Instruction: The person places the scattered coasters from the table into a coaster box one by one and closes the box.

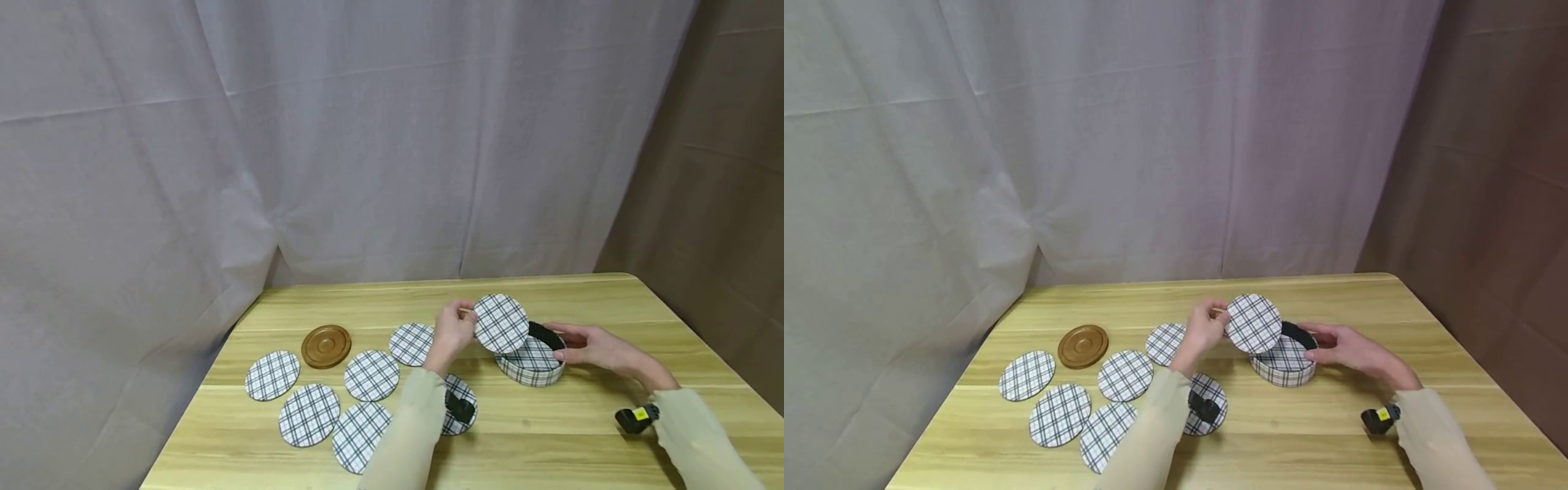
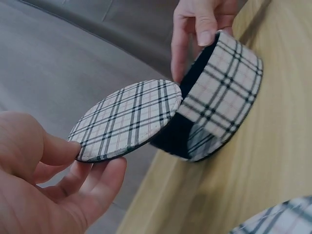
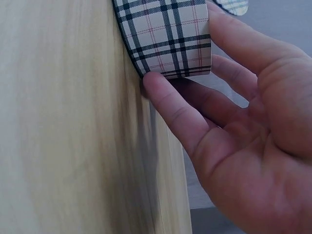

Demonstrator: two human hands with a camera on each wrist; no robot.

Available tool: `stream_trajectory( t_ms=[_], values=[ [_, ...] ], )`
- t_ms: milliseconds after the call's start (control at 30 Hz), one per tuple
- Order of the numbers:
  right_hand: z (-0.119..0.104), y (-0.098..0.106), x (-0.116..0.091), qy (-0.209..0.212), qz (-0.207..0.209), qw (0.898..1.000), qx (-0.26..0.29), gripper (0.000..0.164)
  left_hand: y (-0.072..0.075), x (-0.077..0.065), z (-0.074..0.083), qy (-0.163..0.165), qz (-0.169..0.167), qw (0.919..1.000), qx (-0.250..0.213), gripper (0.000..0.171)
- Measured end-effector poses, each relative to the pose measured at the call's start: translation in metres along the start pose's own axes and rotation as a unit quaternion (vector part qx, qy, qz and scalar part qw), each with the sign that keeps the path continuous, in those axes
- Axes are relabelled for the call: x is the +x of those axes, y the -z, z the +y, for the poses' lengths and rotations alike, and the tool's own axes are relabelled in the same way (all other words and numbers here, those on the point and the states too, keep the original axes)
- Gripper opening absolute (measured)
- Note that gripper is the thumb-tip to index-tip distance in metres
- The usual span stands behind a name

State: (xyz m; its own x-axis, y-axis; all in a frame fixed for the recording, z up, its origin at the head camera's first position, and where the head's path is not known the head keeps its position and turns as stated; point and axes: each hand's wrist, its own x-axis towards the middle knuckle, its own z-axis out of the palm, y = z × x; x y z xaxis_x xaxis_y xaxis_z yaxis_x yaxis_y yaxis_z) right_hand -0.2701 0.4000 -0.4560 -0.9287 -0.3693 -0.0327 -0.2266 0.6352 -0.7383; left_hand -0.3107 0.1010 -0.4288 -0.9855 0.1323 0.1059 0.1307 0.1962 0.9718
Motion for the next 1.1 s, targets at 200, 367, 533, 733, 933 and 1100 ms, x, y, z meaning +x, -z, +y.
stream_trajectory(
  t_ms=[200, 367, 533, 733, 933, 1100],
  values=[
    [-0.001, 0.0, -0.001, -0.003, 0.006, 1.0, -0.008, 0.065, -0.015, -0.005, -0.006, 0.04, -0.007, 0.9976, -0.056, 0.016],
    [-0.003, 0.001, -0.001, -0.001, 0.002, 1.0, -0.003, 0.064, -0.024, -0.007, -0.009, 0.055, -0.008, 0.994, -0.094, 0.015],
    [-0.004, 0.001, -0.002, 0.011, 0.0, 1.0, -0.005, 0.065, -0.033, -0.008, -0.015, 0.061, -0.016, 0.9897, -0.129, 0.016],
    [-0.003, 0.0, 0.0, 0.004, -0.006, 1.0, 0.011, 0.069, -0.042, -0.007, -0.02, 0.061, -0.018, 0.9884, -0.138, 0.015],
    [-0.002, 0.0, 0.0, -0.002, -0.008, 1.0, 0.012, 0.071, -0.046, -0.007, -0.022, 0.067, -0.014, 0.9875, -0.142, 0.014],
    [-0.003, 0.0, -0.001, -0.012, 0.002, 1.0, -0.02, 0.073, -0.048, -0.008, -0.022, 0.073, -0.017, 0.9858, -0.15, 0.013]
  ],
)
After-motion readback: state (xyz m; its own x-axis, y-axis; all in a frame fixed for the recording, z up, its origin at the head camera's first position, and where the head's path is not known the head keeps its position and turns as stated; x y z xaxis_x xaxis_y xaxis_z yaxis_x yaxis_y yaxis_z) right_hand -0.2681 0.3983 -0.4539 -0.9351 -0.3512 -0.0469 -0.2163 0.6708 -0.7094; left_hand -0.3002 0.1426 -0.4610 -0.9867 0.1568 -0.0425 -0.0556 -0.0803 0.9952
